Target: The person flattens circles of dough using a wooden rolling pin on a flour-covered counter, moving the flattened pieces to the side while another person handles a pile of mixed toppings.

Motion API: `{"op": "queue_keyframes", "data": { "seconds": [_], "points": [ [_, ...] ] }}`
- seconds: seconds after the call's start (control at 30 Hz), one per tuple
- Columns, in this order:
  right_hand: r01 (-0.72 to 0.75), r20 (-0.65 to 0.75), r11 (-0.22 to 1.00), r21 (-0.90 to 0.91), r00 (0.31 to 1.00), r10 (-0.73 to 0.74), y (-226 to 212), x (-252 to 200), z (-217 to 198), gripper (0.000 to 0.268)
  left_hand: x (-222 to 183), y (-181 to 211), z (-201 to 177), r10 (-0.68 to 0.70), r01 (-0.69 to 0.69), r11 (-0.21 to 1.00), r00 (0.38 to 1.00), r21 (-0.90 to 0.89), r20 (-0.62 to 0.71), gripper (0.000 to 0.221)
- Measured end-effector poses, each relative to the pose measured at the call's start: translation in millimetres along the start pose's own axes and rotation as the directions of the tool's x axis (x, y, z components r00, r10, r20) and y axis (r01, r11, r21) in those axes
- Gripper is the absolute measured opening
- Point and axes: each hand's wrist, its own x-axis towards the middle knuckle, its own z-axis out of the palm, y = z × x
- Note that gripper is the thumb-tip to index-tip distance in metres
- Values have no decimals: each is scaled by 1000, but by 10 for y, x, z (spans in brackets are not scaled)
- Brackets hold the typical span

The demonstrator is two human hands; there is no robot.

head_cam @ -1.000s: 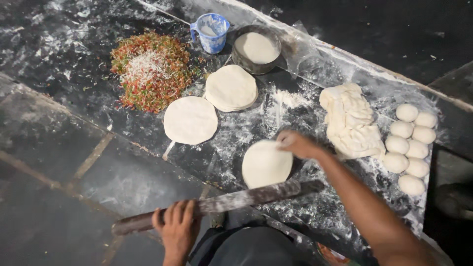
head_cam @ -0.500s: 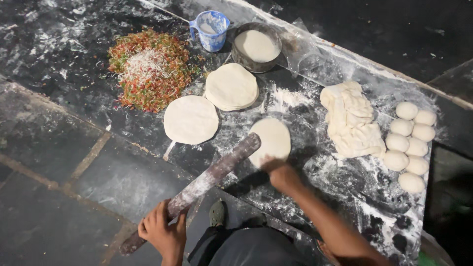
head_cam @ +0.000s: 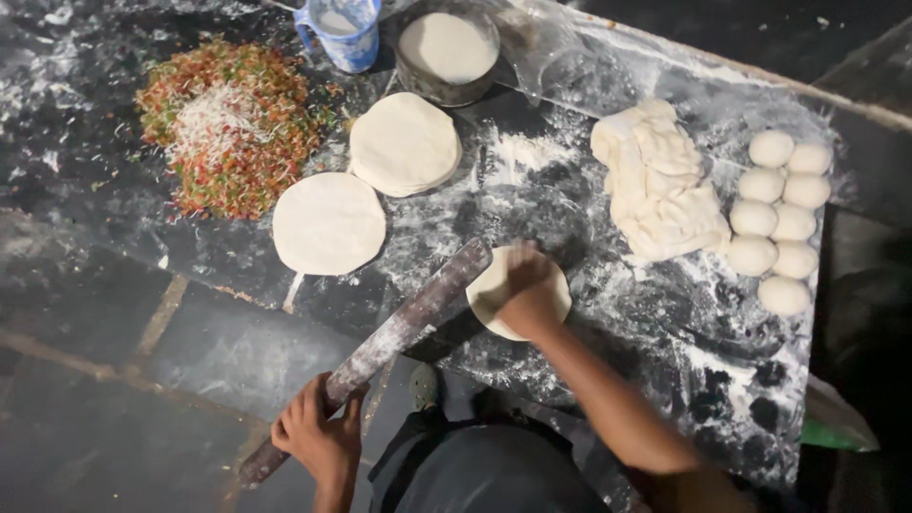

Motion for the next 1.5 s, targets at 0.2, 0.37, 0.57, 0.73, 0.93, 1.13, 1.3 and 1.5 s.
{"op": "queue_keyframes", "data": {
  "seconds": [0.2, 0.37, 0.57, 0.73, 0.93, 1.13, 1.3, 1.5],
  "points": [
    [366, 318, 926, 97, 870, -377, -389, -19, -53, 75, 152, 271, -20, 83, -82, 995, 996, -51, 15, 63],
    [-78, 504, 997, 5, 861, 65, 295, -326, -356, 64, 290, 417, -68, 115, -114, 993, 982, -18, 147, 59],
    [196, -392, 907, 372, 919, -37, 1002, -581, -241, 80, 333, 748, 150, 239, -292, 956, 846, 38, 477, 63],
    [93, -136, 995, 47, 987, -86, 935, 34, 88, 81, 586, 957, 312, 345, -422, 905, 801, 52, 488, 93],
    [134, -341, 981, 144, 937, -78, 919, 1335, 98, 84, 1853, 921, 860, 260, -302, 951, 899, 67, 352, 97],
    [246, -200, 968, 50, 952, -232, 915, 361, 120, 114, 1107, 795, 632, 245, -313, 946, 853, 77, 461, 116],
    [359, -207, 922, 145, 922, -326, 779, -1010, 97, 107, 11, 842, 193, 288, -365, 927, 843, 91, 454, 127],
    [138, -32, 990, -19, 990, -139, 861, 106, 233, 78, 868, 805, 591, 201, -325, 936, 808, 133, 553, 120]
  ]
}}
